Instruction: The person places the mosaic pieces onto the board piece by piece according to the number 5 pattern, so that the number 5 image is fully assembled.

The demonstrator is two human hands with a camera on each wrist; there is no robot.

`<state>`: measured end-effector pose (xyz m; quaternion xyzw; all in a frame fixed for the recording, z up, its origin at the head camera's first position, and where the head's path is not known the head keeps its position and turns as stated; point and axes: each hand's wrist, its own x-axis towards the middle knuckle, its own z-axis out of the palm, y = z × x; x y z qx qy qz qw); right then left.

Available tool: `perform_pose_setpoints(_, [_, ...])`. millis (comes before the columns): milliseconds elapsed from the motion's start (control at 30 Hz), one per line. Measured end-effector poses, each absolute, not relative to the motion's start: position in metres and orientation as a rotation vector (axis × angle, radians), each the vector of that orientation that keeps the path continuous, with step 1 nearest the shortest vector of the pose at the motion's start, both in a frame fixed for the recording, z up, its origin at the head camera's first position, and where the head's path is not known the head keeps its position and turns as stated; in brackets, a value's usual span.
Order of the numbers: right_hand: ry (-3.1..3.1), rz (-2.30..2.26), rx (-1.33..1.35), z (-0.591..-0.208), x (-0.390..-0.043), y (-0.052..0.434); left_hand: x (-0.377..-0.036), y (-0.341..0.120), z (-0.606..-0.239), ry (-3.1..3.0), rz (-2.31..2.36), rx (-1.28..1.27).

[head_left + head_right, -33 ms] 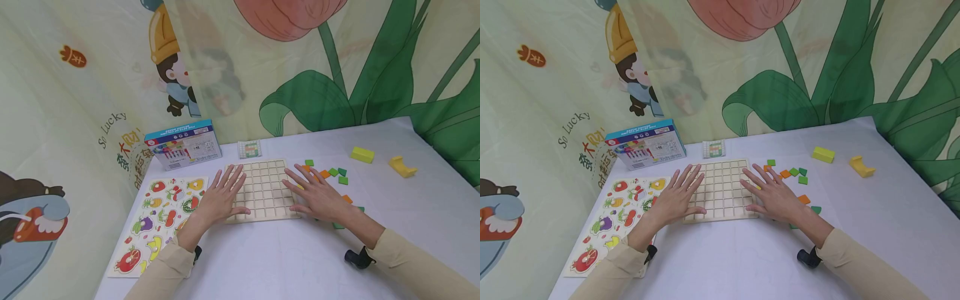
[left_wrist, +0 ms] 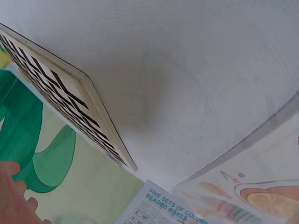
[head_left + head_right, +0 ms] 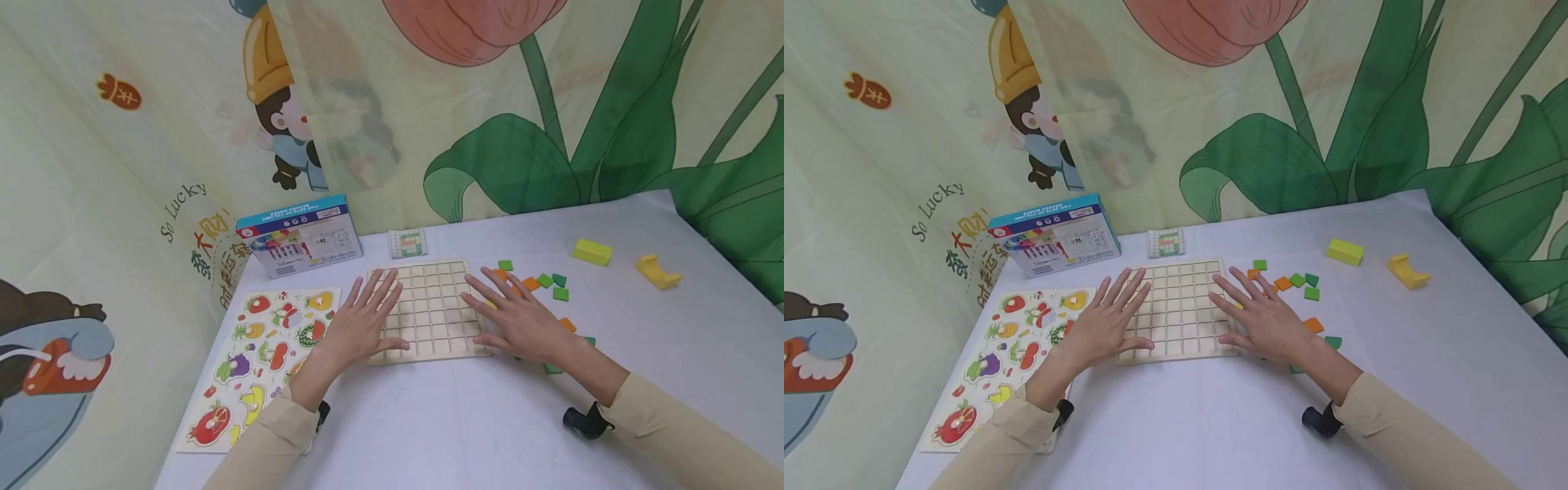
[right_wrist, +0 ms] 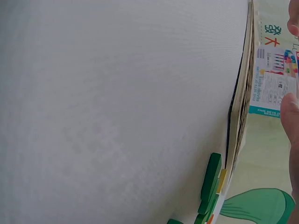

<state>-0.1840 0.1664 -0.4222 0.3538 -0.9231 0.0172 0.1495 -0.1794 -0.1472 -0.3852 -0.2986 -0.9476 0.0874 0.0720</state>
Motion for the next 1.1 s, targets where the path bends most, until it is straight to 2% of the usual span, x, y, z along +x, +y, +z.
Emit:
perform_pose_setpoints(300, [-2.636, 0.063, 1.014, -0.425, -0.184, 0.17, -0.179, -0.148, -0.385, -2.916, 0.238, -0.892])
perform_pose_setpoints(600, [-2.769, 0.108, 0.937, -0.414, -0.187, 0.174, -0.199, -0.166, -0.378, -3.336, -0.164, -0.85])
perform_pose_setpoints(933, [-2.786, 0.345, 0.79, -0.409, -0.201, 0.183, -0.222, -0.194, -0.391, -3.552, -0.493, -0.675])
perform_pose_setpoints(1100, [-2.888, 0.549, 0.614, -0.402, -0.212, 0.189, -0.222, -0.198, -0.396, -3.548, -0.543, -0.708])
